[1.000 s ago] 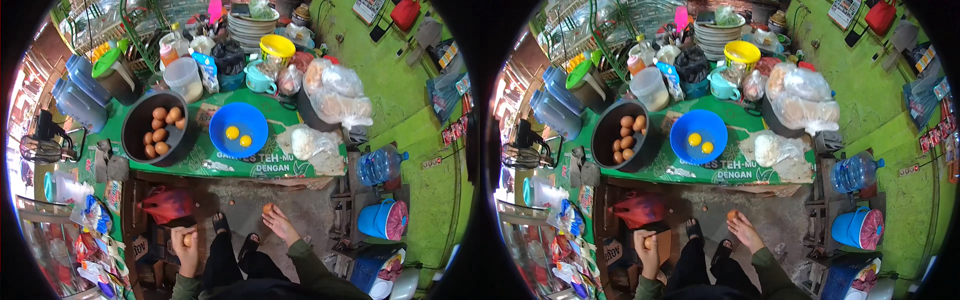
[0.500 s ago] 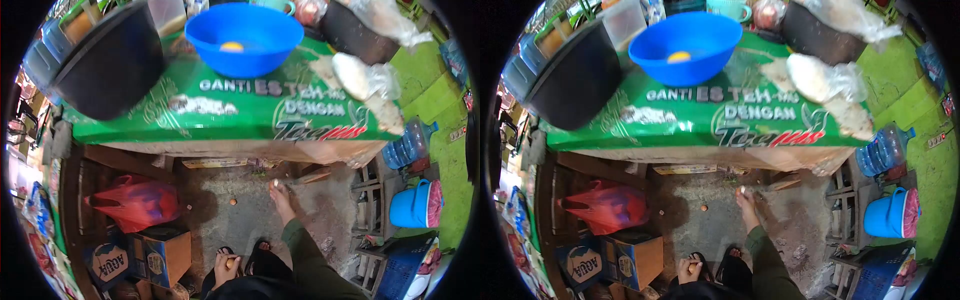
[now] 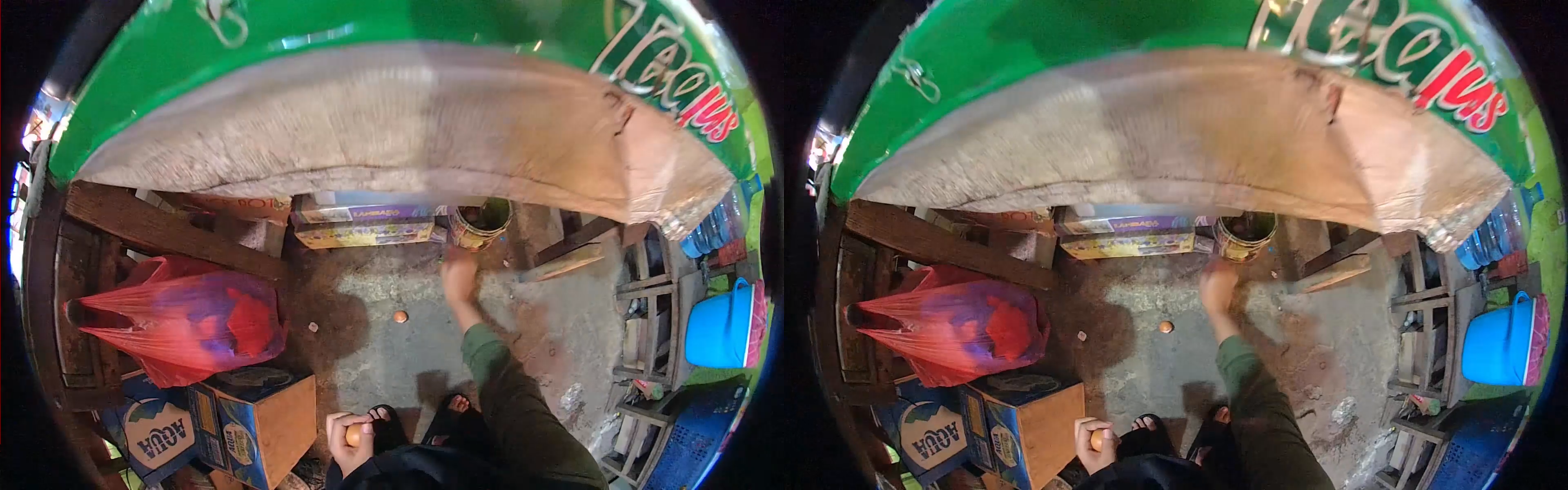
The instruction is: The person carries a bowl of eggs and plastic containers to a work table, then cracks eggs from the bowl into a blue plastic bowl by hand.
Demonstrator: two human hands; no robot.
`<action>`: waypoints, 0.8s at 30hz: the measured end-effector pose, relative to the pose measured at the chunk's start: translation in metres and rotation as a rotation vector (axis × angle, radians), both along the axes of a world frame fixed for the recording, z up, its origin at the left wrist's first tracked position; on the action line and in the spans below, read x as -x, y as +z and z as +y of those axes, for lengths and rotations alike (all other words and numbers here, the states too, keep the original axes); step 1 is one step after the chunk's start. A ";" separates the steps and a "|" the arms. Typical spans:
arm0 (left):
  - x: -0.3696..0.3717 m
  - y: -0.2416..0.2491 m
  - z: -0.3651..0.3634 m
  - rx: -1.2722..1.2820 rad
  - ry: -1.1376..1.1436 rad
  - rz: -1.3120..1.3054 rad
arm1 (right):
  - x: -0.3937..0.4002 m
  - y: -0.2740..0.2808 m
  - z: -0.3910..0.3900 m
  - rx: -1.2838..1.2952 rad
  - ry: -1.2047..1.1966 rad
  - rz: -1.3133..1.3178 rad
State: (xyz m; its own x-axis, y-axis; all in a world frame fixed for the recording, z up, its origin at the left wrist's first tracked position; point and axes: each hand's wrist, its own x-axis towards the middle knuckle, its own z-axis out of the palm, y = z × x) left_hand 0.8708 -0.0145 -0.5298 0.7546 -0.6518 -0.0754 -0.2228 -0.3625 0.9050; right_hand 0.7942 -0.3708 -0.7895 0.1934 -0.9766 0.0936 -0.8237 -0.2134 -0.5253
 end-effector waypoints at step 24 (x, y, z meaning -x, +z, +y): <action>0.009 -0.051 0.000 0.094 0.121 0.262 | 0.014 0.050 -0.039 0.134 -0.516 -0.143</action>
State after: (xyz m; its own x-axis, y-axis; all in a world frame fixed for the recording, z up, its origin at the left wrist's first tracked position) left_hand 0.8618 -0.0148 -0.5805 0.7900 -0.5718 -0.2212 0.0622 -0.2842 0.9568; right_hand 0.7803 -0.4100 -0.7400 -0.3313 -0.9190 0.2139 -0.7615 0.1266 -0.6356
